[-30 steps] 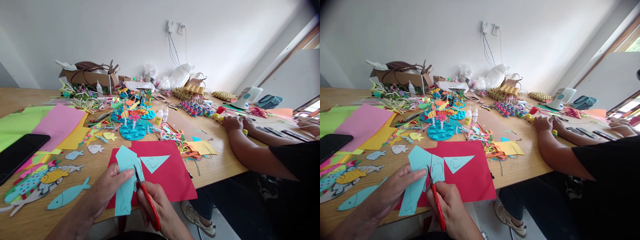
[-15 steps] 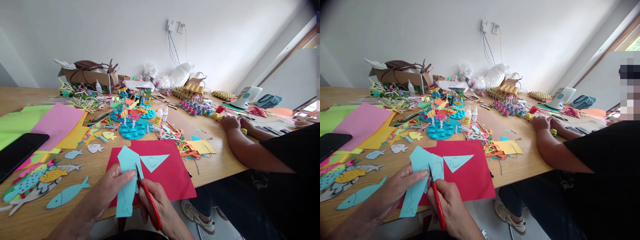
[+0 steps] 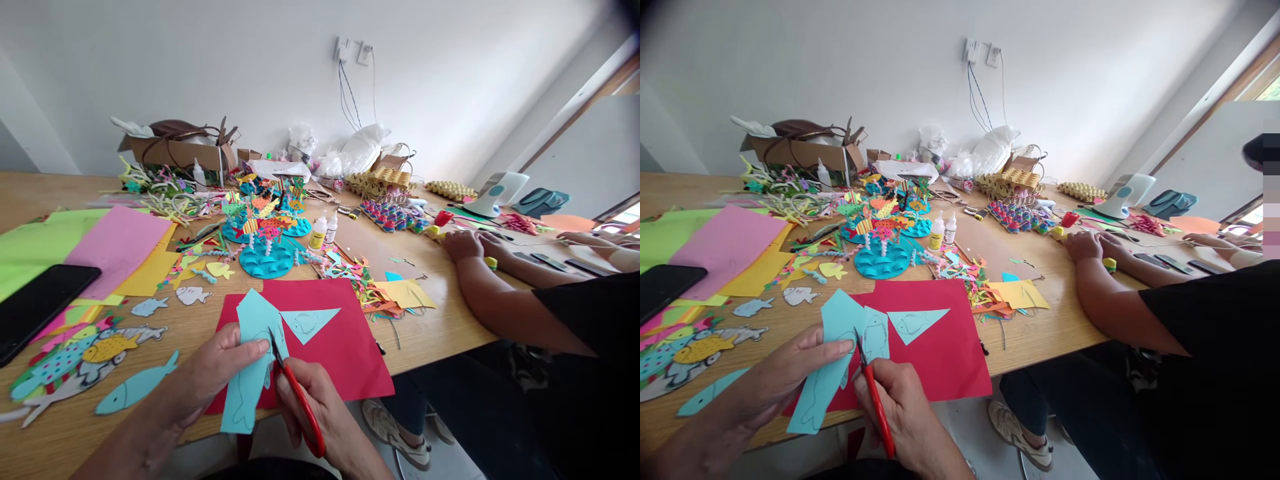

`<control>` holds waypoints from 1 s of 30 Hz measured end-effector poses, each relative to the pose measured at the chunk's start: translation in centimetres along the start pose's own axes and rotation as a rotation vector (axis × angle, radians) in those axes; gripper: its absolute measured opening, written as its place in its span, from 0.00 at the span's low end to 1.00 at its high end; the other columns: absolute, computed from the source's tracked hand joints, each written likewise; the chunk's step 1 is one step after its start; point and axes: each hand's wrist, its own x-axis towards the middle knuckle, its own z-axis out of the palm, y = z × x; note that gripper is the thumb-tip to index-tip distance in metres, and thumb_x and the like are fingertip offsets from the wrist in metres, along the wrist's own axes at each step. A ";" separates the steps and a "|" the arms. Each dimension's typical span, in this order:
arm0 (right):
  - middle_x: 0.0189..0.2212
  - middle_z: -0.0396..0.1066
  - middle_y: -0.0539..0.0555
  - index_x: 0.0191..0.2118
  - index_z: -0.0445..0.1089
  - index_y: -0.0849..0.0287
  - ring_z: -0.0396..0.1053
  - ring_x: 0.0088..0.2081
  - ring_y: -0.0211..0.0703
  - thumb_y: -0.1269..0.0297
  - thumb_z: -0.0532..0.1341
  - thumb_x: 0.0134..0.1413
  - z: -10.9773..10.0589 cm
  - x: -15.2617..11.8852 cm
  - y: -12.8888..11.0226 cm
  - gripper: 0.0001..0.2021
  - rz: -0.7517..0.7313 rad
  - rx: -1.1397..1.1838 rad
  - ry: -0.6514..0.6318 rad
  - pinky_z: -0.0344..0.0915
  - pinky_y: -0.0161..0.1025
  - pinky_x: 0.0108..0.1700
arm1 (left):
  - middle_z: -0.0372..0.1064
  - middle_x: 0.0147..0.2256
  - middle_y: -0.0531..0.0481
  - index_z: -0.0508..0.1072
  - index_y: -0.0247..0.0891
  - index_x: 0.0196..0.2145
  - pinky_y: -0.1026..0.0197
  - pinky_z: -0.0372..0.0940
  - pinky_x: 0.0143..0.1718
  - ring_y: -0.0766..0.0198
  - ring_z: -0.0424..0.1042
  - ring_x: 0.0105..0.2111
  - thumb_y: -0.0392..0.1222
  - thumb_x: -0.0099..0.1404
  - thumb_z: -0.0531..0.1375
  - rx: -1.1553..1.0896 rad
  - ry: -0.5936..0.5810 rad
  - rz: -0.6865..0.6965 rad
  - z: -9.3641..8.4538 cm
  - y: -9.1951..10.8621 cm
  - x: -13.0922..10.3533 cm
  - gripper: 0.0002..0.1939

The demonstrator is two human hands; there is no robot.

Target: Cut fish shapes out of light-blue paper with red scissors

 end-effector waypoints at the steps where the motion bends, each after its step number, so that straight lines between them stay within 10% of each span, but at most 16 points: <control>1: 0.13 0.52 0.43 0.21 0.54 0.58 0.50 0.15 0.30 0.37 0.51 0.55 0.0 0.0 0.0 0.27 -0.001 -0.004 0.000 0.46 0.28 0.17 | 0.67 0.19 0.57 0.73 0.37 0.22 0.66 0.60 0.24 0.67 0.63 0.21 0.49 0.49 0.68 0.013 -0.021 0.001 -0.2 0.0 0.1 0.13; 30: 0.12 0.51 0.43 0.20 0.54 0.58 0.49 0.14 0.30 0.32 0.53 0.48 0.3 0.1 -0.5 0.30 0.033 0.017 -0.016 0.45 0.29 0.16 | 0.67 0.21 0.54 0.73 0.36 0.24 0.63 0.63 0.29 0.61 0.67 0.27 0.51 0.52 0.64 0.209 -0.087 -0.041 -1.7 -0.1 0.5 0.14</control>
